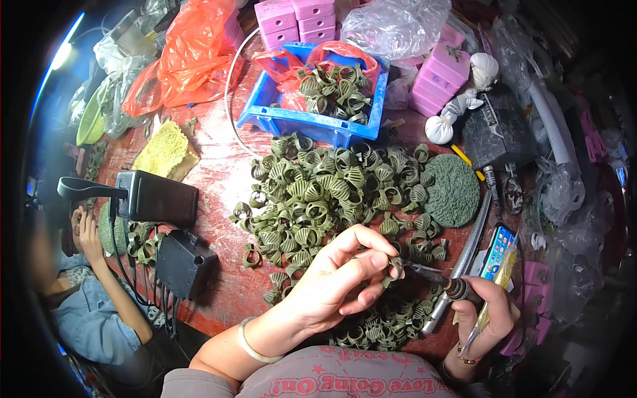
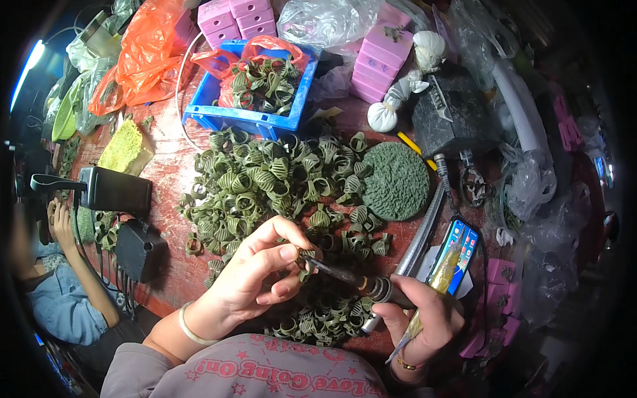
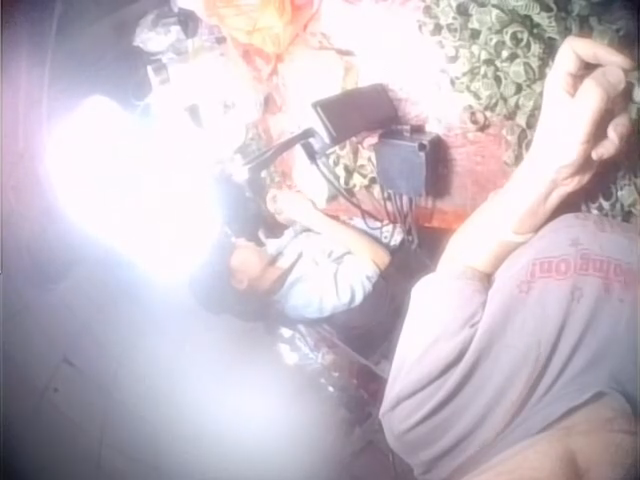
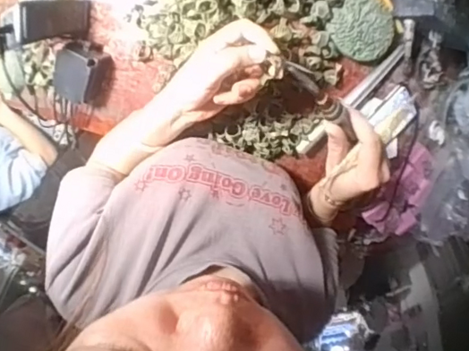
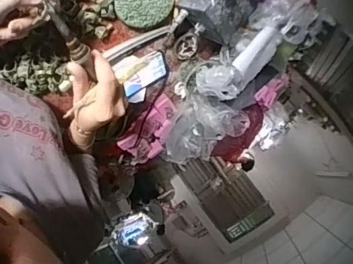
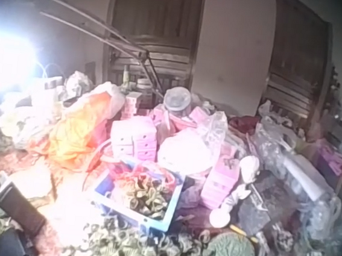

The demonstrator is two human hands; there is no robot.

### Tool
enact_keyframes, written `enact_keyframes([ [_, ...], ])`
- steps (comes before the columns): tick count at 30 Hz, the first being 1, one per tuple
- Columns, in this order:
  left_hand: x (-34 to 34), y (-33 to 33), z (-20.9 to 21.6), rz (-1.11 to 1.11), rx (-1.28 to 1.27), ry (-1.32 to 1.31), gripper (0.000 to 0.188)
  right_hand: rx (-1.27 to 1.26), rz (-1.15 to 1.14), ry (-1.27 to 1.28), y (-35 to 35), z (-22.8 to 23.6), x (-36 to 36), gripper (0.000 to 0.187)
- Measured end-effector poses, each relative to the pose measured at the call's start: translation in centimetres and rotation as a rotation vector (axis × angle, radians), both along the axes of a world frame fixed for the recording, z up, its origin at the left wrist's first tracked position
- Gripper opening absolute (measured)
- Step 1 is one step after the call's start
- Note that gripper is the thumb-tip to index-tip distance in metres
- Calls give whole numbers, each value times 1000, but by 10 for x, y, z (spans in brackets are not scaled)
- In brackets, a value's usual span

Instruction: Using a soldering iron to melt and fuse plastic hair clip components together.

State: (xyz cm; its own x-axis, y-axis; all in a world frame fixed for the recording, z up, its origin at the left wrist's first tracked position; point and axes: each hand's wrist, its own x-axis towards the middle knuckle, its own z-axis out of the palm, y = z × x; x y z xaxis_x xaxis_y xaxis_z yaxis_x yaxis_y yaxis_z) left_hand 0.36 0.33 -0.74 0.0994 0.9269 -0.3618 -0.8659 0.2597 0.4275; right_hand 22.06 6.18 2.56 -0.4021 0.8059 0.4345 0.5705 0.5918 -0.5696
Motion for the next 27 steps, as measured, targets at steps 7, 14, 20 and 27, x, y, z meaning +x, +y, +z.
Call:
enact_keyframes([
  [7, 0, 0, 0, -4, 6, -1, 8, 8, 19, -46, 1, -1, 1, 41],
  [14, -1, 2, 4, -5, -6, 19, 7, -6, 13, -56, 1, 2, -1, 40],
  [20, 0, 1, 1, -6, 1, 15, 7, -2, 21, -69, 1, 2, -2, 40],
  [27, 1, 1, 0, 5, 6, 7, 6, -12, 0, -62, 0, 1, -3, 39],
])
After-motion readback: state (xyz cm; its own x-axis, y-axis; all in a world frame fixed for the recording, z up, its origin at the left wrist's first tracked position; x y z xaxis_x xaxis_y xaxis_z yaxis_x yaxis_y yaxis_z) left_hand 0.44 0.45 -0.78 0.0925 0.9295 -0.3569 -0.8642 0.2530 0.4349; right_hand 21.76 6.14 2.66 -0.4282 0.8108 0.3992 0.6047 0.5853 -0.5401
